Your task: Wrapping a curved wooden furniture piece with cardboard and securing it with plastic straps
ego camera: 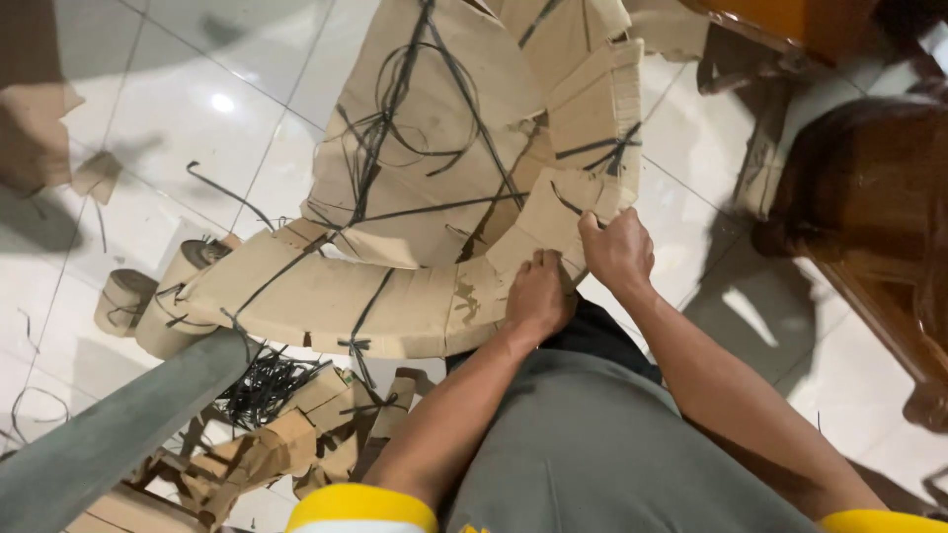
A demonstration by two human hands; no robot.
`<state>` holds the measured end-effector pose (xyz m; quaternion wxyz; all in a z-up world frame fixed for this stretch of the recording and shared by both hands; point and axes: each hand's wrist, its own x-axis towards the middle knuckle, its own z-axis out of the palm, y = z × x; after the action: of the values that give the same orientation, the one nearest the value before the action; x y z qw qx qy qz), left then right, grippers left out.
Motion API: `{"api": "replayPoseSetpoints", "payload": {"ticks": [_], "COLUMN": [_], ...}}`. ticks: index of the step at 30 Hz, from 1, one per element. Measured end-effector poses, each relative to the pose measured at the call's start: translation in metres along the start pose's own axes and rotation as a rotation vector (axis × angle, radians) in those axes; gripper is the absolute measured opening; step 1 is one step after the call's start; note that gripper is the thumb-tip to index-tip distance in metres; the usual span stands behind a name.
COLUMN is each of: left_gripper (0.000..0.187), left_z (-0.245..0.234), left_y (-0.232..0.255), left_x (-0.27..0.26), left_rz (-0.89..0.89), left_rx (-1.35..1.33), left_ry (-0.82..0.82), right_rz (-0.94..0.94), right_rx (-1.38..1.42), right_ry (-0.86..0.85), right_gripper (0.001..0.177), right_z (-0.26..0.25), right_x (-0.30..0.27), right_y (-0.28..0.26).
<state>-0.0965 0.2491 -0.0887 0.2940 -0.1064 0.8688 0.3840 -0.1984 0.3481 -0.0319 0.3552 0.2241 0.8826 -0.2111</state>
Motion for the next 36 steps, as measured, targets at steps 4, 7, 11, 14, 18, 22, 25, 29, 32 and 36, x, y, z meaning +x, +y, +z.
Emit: {"api": "replayPoseSetpoints", "payload": {"ticks": [4, 7, 11, 14, 18, 22, 25, 29, 32, 36], "left_gripper": [0.096, 0.103, 0.099, 0.086, 0.114, 0.114, 0.114, 0.103, 0.071, 0.069], "left_z": [-0.036, -0.058, 0.022, 0.000, 0.009, -0.002, 0.001, 0.024, 0.004, 0.001], "left_y": [-0.012, -0.008, -0.072, -0.076, -0.097, -0.093, -0.105, -0.125, -0.106, -0.088], "left_x": [0.009, 0.015, 0.091, 0.097, 0.124, 0.132, 0.138, 0.151, 0.149, 0.122], "left_rz": [-0.025, -0.075, -0.204, -0.120, -0.284, -0.304, -0.298, -0.244, -0.050, -0.292], "left_rx": [-0.273, -0.384, -0.279, -0.103, -0.233, -0.175, -0.219, -0.218, 0.075, -0.051], "left_ry": [-0.241, -0.422, -0.409, -0.420, -0.490, -0.510, -0.536, -0.555, -0.530, -0.283], "right_rz": [0.033, 0.056, 0.140, 0.164, 0.199, 0.185, 0.180, 0.099, 0.048, 0.126], "right_rx": [-0.014, 0.002, -0.011, -0.007, -0.001, 0.028, 0.050, 0.102, 0.060, 0.029], "right_ry": [0.008, 0.022, 0.044, 0.100, 0.161, 0.202, 0.239, 0.311, 0.315, 0.280], "right_gripper": [0.065, 0.064, 0.064, 0.061, 0.056, 0.051, 0.048, 0.043, 0.044, 0.049], "right_z": [0.001, 0.002, 0.001, 0.016, 0.023, 0.030, 0.034, 0.040, 0.039, 0.034], "right_x": [0.003, -0.014, -0.021, 0.003, 0.004, 0.002, 0.000, 0.014, 0.021, 0.022], "right_y": [-0.002, -0.014, -0.031, -0.011, -0.015, -0.019, -0.021, -0.010, 0.000, 0.000]}}
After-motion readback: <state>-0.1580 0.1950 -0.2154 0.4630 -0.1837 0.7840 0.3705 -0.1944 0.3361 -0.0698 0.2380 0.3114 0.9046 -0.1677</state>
